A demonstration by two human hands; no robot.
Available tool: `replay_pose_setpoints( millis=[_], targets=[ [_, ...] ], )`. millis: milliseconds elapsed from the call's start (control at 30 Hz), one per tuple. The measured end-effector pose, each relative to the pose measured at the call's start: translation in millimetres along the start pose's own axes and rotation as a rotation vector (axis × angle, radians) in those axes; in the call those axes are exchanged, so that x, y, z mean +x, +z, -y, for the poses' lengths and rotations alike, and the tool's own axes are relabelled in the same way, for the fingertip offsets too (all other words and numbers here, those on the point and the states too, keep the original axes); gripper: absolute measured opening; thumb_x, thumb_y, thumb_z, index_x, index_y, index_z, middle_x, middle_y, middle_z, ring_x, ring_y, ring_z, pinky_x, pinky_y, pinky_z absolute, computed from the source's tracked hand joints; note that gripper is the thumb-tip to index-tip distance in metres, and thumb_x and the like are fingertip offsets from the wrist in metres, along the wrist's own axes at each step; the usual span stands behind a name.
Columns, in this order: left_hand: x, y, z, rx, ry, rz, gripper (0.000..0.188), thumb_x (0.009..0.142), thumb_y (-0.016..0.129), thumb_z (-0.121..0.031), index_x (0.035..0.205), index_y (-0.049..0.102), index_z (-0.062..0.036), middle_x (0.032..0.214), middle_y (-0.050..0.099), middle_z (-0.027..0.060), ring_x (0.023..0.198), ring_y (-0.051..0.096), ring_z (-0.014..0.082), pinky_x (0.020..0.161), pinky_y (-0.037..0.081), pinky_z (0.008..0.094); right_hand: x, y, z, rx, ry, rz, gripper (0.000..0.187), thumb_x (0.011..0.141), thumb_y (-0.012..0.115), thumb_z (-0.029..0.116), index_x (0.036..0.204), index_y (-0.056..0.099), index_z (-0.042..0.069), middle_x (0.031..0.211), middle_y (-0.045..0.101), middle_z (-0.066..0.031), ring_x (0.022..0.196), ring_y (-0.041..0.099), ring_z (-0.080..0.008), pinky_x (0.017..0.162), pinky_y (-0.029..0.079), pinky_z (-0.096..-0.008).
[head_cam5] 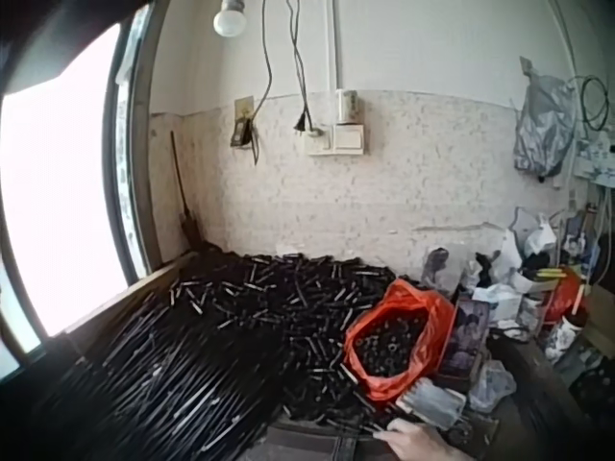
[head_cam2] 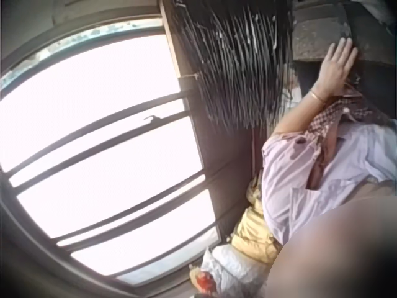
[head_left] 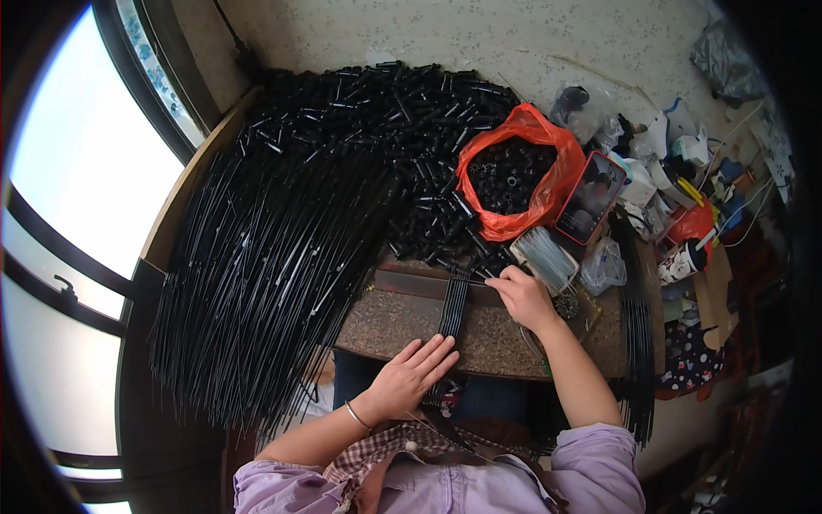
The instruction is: Assembling bundles of black fibers into metal sleeves and securing them with pliers.
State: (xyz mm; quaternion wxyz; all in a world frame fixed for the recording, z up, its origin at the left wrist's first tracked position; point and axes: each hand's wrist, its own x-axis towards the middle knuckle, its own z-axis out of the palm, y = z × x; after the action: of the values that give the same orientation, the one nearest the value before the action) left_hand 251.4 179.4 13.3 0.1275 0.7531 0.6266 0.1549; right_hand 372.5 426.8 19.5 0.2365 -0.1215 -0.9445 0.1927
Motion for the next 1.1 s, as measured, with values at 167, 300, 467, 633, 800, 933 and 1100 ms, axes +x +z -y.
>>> replay_pose_setpoints(
  millis=[167,300,467,633,800,933,1100],
  targets=[
    [2.3,0.5,2.8,0.015,0.009,0.011,0.081,0.064,0.057,-0.019,0.137,0.025,-0.0042,0.143,0.022,0.0168,0.133,0.022,0.0294,0.106,0.019,0.0418,-7.2,-2.6,10.5,-0.021,0.045,0.058,0.018,0.073,0.059,0.0,0.089,0.065,0.007,0.079,0.056,-0.0081,0.067,0.059,-0.0263,0.057,0.047,-0.0342],
    [4.3,-3.4,1.9,-0.01,0.003,0.016,0.08,0.064,0.058,-0.02,0.136,0.026,-0.0041,0.143,0.022,0.0171,0.133,0.021,0.0298,0.105,0.019,0.0417,1.5,4.0,4.0,-0.065,0.075,-0.034,0.016,0.075,0.06,0.002,0.089,0.065,0.007,0.077,0.055,-0.0089,0.067,0.058,-0.027,0.057,0.046,-0.034],
    [3.1,-5.9,-2.3,-0.042,-0.008,-0.004,0.079,0.065,0.057,-0.019,0.136,0.026,-0.0039,0.143,0.021,0.0169,0.133,0.02,0.0301,0.105,0.019,0.0415,12.1,-5.9,-9.5,0.183,0.09,0.12,0.012,0.076,0.059,0.003,0.086,0.065,0.005,0.078,0.058,-0.0087,0.07,0.058,-0.0257,0.062,0.046,-0.0327],
    [-2.2,-0.6,-3.0,-0.028,0.017,-0.013,0.079,0.066,0.056,-0.018,0.137,0.024,-0.0037,0.143,0.021,0.0167,0.134,0.019,0.0299,0.106,0.018,0.0415,13.4,-3.3,-10.4,0.141,0.087,0.171,0.011,0.075,0.061,0.006,0.085,0.066,0.004,0.078,0.06,-0.0091,0.073,0.059,-0.0246,0.066,0.046,-0.0329],
    [-5.9,-1.9,-4.2,0.094,0.01,-0.005,0.084,0.064,0.059,-0.021,0.137,0.023,-0.003,0.143,0.021,0.0175,0.133,0.02,0.0302,0.106,0.019,0.0412,15.4,-5.6,3.6,0.132,0.131,0.23,0.011,0.076,0.059,0.007,0.084,0.067,0.007,0.081,0.059,-0.0099,0.077,0.059,-0.028,0.069,0.047,-0.0344],
    [-3.1,0.0,-5.2,0.055,0.024,-0.023,0.077,0.066,0.051,-0.011,0.137,0.022,-0.0026,0.143,0.021,0.0177,0.134,0.019,0.0303,0.107,0.018,0.0415,16.5,8.9,11.6,0.111,0.224,0.069,0.01,0.076,0.06,0.009,0.083,0.066,0.006,0.081,0.06,-0.011,0.077,0.059,-0.0292,0.068,0.047,-0.036],
    [1.4,0.0,-6.7,0.036,0.054,-0.041,0.078,0.065,0.051,-0.011,0.137,0.022,-0.0014,0.143,0.021,0.0183,0.133,0.02,0.0307,0.106,0.019,0.0411,25.2,27.4,19.1,0.04,0.243,-0.047,0.011,0.073,0.063,0.009,0.081,0.063,0.001,0.079,0.061,-0.0127,0.072,0.06,-0.0286,0.064,0.047,-0.035]
  ],
)
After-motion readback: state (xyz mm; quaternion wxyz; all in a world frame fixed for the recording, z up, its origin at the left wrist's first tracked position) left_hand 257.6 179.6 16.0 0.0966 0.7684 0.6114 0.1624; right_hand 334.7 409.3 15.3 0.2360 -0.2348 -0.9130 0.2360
